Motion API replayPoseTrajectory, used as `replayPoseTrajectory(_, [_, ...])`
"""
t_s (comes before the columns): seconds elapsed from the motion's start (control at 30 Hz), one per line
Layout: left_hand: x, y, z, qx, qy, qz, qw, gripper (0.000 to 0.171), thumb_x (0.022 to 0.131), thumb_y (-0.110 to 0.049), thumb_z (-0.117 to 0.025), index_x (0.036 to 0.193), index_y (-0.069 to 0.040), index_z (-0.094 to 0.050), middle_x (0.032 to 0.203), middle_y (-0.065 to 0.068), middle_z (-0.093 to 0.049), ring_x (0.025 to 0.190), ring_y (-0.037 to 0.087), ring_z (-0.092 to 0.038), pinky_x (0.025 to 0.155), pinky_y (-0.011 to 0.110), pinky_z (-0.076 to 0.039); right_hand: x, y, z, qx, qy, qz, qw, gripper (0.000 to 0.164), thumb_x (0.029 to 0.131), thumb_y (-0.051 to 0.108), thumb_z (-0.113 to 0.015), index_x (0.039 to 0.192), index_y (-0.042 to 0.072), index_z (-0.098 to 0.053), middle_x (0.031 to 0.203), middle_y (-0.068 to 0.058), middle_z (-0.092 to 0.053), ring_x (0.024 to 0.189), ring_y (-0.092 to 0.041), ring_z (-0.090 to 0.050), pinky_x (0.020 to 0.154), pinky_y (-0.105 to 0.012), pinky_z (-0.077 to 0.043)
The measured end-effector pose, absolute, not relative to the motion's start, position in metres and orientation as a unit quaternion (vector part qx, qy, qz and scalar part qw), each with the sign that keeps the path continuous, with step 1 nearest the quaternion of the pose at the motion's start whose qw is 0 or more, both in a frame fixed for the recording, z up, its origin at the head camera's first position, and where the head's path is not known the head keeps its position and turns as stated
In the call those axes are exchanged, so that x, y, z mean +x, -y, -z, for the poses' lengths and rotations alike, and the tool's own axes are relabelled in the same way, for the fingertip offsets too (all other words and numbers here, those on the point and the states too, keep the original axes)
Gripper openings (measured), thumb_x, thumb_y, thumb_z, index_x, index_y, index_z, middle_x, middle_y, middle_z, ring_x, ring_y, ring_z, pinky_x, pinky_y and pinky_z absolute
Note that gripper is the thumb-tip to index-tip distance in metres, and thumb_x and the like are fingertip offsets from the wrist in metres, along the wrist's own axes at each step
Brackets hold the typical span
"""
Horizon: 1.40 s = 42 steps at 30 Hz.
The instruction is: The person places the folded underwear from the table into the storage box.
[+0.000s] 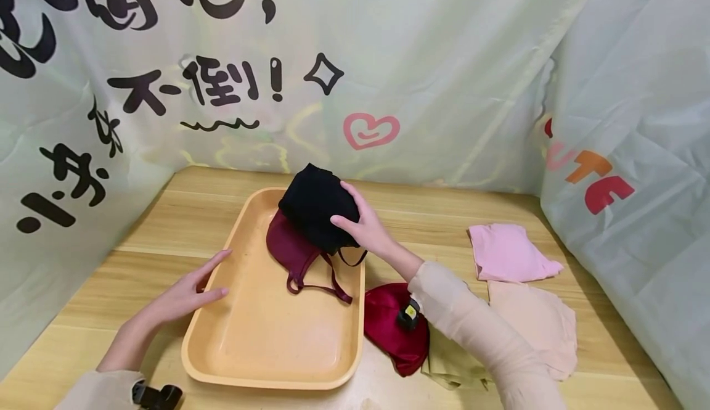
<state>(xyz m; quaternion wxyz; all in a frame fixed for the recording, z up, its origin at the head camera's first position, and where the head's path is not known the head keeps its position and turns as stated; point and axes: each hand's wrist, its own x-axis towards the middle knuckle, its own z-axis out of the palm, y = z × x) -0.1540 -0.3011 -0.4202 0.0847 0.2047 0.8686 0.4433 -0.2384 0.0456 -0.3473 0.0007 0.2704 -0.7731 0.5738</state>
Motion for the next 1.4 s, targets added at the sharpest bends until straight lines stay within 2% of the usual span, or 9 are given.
replayPoseTrajectory(0.2, [-0.154, 0.303, 0.423, 0.204, -0.872, -0.438, 0.08, 0.069, 0.089, -0.015, -0.058, 0.145, -0.002, -0.018, 0.143, 0.032, -0.02, 0.117, 0.044, -0.039, 0.082, 0.017, -0.042, -0.253, -0.041, 0.366, 0.288, 0.797, -0.529, -0.033, 0.065, 0.089, 0.014, -0.059, 0.144, 0.009, -0.025, 0.148, -0.011, -0.023, 0.135, -0.024, -0.02, 0.108, -0.045, -0.02])
replayPoseTrajectory(0.53, [-0.153, 0.304, 0.427, 0.2, -0.865, -0.451, 0.088, 0.07, 0.089, -0.014, -0.057, 0.145, -0.001, -0.017, 0.143, 0.034, -0.018, 0.115, 0.045, -0.04, 0.079, 0.019, -0.044, -0.263, -0.037, 0.364, 0.265, 0.814, -0.491, -0.162, 0.065, 0.092, 0.019, -0.054, 0.146, 0.01, -0.018, 0.151, -0.008, -0.015, 0.138, -0.024, -0.012, 0.108, -0.044, -0.02])
replayPoseTrajectory(0.77, [-0.154, 0.304, 0.426, 0.202, -0.868, -0.447, 0.084, 0.07, 0.089, -0.015, -0.057, 0.145, -0.001, -0.017, 0.143, 0.034, -0.018, 0.115, 0.043, -0.041, 0.08, 0.019, -0.045, -0.276, -0.031, 0.362, 0.288, 0.884, -0.336, -0.15, 0.071, 0.09, 0.028, -0.057, 0.146, 0.009, -0.018, 0.149, -0.015, -0.021, 0.135, -0.031, -0.016, 0.106, -0.047, -0.023])
replayPoseTrajectory(0.93, [-0.155, 0.303, 0.426, 0.202, -0.872, -0.44, 0.076, 0.069, 0.089, -0.016, -0.058, 0.144, -0.002, -0.02, 0.142, 0.033, -0.021, 0.112, 0.01, -0.047, 0.079, 0.019, -0.045, -0.281, -0.028, 0.365, 0.279, 0.903, -0.285, -0.159, 0.071, 0.09, 0.032, -0.056, 0.147, 0.014, -0.017, 0.142, -0.024, -0.024, 0.128, -0.033, -0.026, 0.101, -0.047, -0.029])
replayPoseTrajectory(1.0, [-0.155, 0.303, 0.427, 0.201, -0.871, -0.441, 0.074, 0.068, 0.089, -0.016, -0.059, 0.144, -0.002, -0.021, 0.142, 0.032, -0.022, 0.109, 0.002, -0.045, 0.079, 0.019, -0.045, -0.281, -0.027, 0.366, 0.274, 0.907, -0.277, -0.161, 0.07, 0.09, 0.032, -0.056, 0.147, 0.016, -0.018, 0.14, -0.027, -0.022, 0.125, -0.034, -0.03, 0.1, -0.046, -0.031])
replayPoseTrajectory(1.07, [-0.155, 0.303, 0.427, 0.201, -0.873, -0.438, 0.073, 0.068, 0.089, -0.016, -0.059, 0.144, -0.002, -0.021, 0.143, 0.032, -0.022, 0.112, 0.009, -0.046, 0.079, 0.019, -0.045, -0.282, -0.025, 0.368, 0.275, 0.91, -0.265, -0.165, 0.069, 0.09, 0.032, -0.056, 0.147, 0.017, -0.019, 0.139, -0.029, -0.02, 0.125, -0.035, -0.03, 0.099, -0.046, -0.033])
replayPoseTrajectory(1.17, [-0.154, 0.303, 0.426, 0.2, -0.877, -0.431, 0.072, 0.068, 0.089, -0.017, -0.058, 0.144, -0.002, -0.021, 0.143, 0.031, -0.023, 0.116, 0.03, -0.044, 0.081, 0.018, -0.044, -0.282, -0.024, 0.37, 0.276, 0.913, -0.246, -0.173, 0.068, 0.091, 0.032, -0.056, 0.147, 0.017, -0.02, 0.141, -0.032, -0.015, 0.128, -0.037, -0.026, 0.098, -0.046, -0.034])
replayPoseTrajectory(1.23, [-0.154, 0.303, 0.425, 0.199, -0.877, -0.431, 0.072, 0.069, 0.089, -0.017, -0.058, 0.144, -0.002, -0.021, 0.143, 0.031, -0.023, 0.118, 0.039, -0.039, 0.082, 0.017, -0.043, -0.282, -0.022, 0.37, 0.281, 0.915, -0.232, -0.172, 0.068, 0.091, 0.032, -0.056, 0.146, 0.016, -0.02, 0.14, -0.033, -0.016, 0.127, -0.037, -0.027, 0.096, -0.045, -0.036])
replayPoseTrajectory(1.4, [-0.155, 0.303, 0.423, 0.196, -0.874, -0.438, 0.074, 0.069, 0.089, -0.017, -0.058, 0.144, -0.002, -0.02, 0.143, 0.031, -0.021, 0.118, 0.044, -0.038, 0.081, 0.018, -0.043, -0.283, -0.019, 0.37, 0.283, 0.918, -0.22, -0.17, 0.069, 0.091, 0.034, -0.055, 0.147, 0.017, -0.019, 0.137, -0.033, -0.021, 0.12, -0.035, -0.036, 0.091, -0.042, -0.038])
